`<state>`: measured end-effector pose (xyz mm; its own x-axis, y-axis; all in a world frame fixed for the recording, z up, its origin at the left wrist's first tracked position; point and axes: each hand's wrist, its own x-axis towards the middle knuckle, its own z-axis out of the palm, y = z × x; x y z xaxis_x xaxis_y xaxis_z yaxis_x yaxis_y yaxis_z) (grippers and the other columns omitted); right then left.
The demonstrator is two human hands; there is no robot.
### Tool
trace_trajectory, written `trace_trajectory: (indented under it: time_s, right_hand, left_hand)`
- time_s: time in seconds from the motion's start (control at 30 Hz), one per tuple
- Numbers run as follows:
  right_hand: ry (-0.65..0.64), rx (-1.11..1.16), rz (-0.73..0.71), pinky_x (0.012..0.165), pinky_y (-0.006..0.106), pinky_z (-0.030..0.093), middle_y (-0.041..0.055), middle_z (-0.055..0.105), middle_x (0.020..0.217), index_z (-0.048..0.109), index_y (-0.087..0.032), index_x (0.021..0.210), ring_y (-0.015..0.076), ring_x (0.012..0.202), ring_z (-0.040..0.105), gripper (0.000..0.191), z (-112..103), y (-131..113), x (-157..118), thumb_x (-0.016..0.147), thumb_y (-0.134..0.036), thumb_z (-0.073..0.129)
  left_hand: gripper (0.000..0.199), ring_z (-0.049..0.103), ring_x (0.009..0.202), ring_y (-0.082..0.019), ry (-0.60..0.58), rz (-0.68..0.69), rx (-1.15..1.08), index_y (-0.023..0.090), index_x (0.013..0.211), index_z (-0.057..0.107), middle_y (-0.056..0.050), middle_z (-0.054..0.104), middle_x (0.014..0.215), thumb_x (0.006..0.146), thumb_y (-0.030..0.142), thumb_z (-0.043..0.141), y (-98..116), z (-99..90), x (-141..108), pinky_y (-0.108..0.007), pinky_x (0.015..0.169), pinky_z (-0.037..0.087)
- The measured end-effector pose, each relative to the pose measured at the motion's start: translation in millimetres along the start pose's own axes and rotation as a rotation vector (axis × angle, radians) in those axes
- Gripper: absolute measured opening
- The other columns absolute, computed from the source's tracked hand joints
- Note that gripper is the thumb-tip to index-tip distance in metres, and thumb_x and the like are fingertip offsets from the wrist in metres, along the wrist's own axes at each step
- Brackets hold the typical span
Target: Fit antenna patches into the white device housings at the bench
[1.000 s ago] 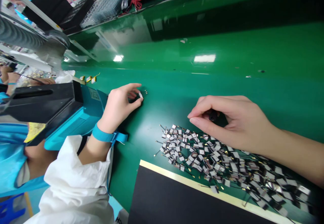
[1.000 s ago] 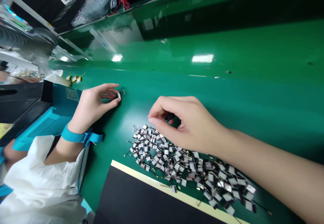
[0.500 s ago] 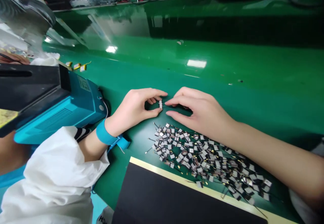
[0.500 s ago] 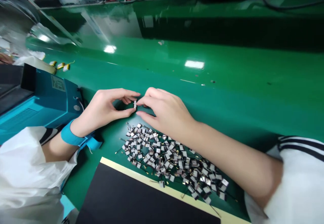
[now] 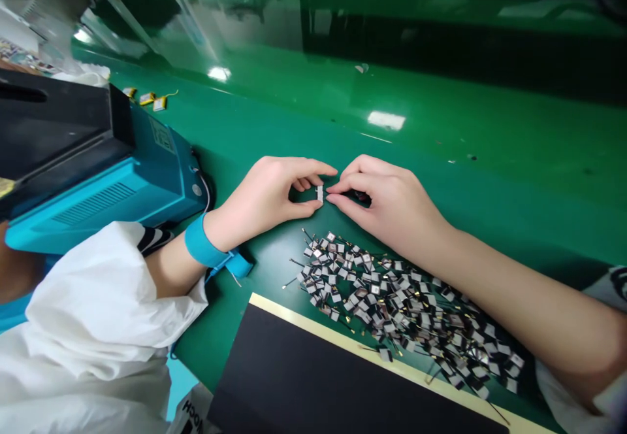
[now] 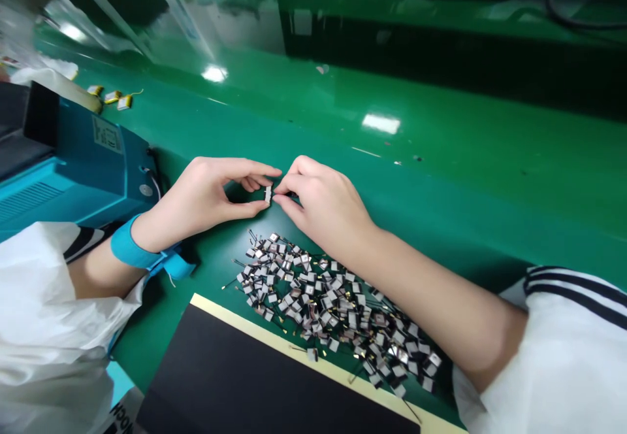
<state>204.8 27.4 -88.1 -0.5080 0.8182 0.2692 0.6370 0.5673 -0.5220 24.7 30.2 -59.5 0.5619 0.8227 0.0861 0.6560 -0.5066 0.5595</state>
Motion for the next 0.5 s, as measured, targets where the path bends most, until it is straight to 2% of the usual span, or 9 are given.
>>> trace_trajectory:
  time_s: [0.17,0.3,0.5]
  right_hand:
    - [-0.015,-0.017,-0.001,0.057,0.023,0.034,0.0019,0.055,0.081,0.064,-0.016,0.075,0.0097,0.066,0.049,0.009,0.2,-0.7,0.0,0.077,-0.018,0.055]
    - [-0.018,-0.016,0.0,0.056,0.023,0.033,0.0017,0.054,0.081,0.063,-0.017,0.074,0.0094,0.066,0.048,0.01,0.1,-1.2,-0.4,0.077,-0.018,0.054]
    - [-0.018,-0.025,0.011,0.057,0.023,0.033,0.0021,0.054,0.082,0.064,-0.016,0.074,0.0097,0.067,0.048,0.011,-0.1,-2.1,-0.2,0.077,-0.018,0.053]
  left_hand:
    - [0.032,0.057,0.075,-0.011,0.006,-0.014,0.008,0.02,0.104,0.057,0.001,0.063,0.09,0.072,0.018,0.06,-0.4,-0.5,-1.2,-0.021,0.072,0.046]
    - [0.023,0.057,0.074,-0.012,-0.017,-0.029,0.051,0.018,0.095,0.06,-0.001,0.061,0.089,0.072,0.022,0.06,0.0,-1.5,-0.7,-0.021,0.068,0.046]
    - [0.02,0.057,0.074,-0.011,-0.035,0.004,0.076,0.016,0.092,0.062,-0.001,0.061,0.091,0.074,0.023,0.059,-0.8,-3.1,0.2,-0.021,0.067,0.045]
